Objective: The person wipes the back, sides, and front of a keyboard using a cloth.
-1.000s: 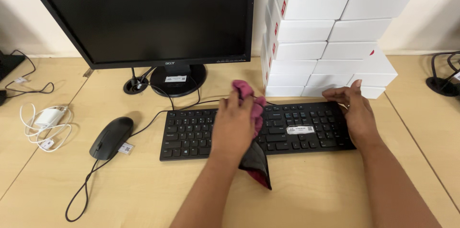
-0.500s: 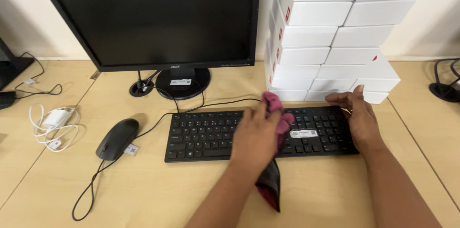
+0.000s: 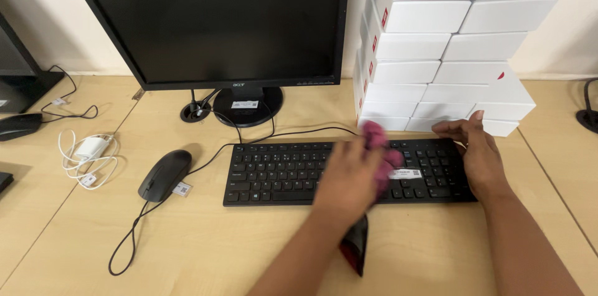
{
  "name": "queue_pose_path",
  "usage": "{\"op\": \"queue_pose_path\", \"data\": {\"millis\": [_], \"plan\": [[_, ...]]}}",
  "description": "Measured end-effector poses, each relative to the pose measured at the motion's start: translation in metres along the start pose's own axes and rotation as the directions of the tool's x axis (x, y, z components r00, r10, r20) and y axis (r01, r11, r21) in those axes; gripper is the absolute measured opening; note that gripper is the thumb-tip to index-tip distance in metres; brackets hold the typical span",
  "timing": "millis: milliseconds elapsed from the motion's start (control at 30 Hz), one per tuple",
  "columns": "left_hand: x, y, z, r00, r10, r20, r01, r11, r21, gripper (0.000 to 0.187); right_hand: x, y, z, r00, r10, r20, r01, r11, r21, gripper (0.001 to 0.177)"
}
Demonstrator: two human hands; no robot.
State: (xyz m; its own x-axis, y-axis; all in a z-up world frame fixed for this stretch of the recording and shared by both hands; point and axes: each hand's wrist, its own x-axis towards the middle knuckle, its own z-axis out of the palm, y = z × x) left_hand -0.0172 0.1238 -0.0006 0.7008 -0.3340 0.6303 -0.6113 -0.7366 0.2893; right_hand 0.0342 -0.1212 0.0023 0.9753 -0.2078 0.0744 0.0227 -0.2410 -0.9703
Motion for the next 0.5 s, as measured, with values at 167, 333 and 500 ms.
{"op": "queue_pose_path", "data": {"millis": [167,333,500], "plan": [[-0.005,0.021,0.001,0.99,-0.013,0.143,0.021,0.998,-0.053,0.038,0.002,0.001,0.0,0.999,0.031,-0.015,-0.031,1.0,-0.003,0.085],[0.005,-0.014,-0.009,0.993,-0.094,0.069,0.084,0.987,0.14,0.048,0.0,0.0,0.001,1.0,0.005,-0.003,-0.005,1.0,-0.021,0.085],[0.005,-0.057,-0.029,0.94,-0.341,-0.006,0.339,0.93,0.145,0.046,-0.001,-0.004,0.002,1.0,0.008,-0.013,-0.009,0.999,-0.051,0.086]]}}
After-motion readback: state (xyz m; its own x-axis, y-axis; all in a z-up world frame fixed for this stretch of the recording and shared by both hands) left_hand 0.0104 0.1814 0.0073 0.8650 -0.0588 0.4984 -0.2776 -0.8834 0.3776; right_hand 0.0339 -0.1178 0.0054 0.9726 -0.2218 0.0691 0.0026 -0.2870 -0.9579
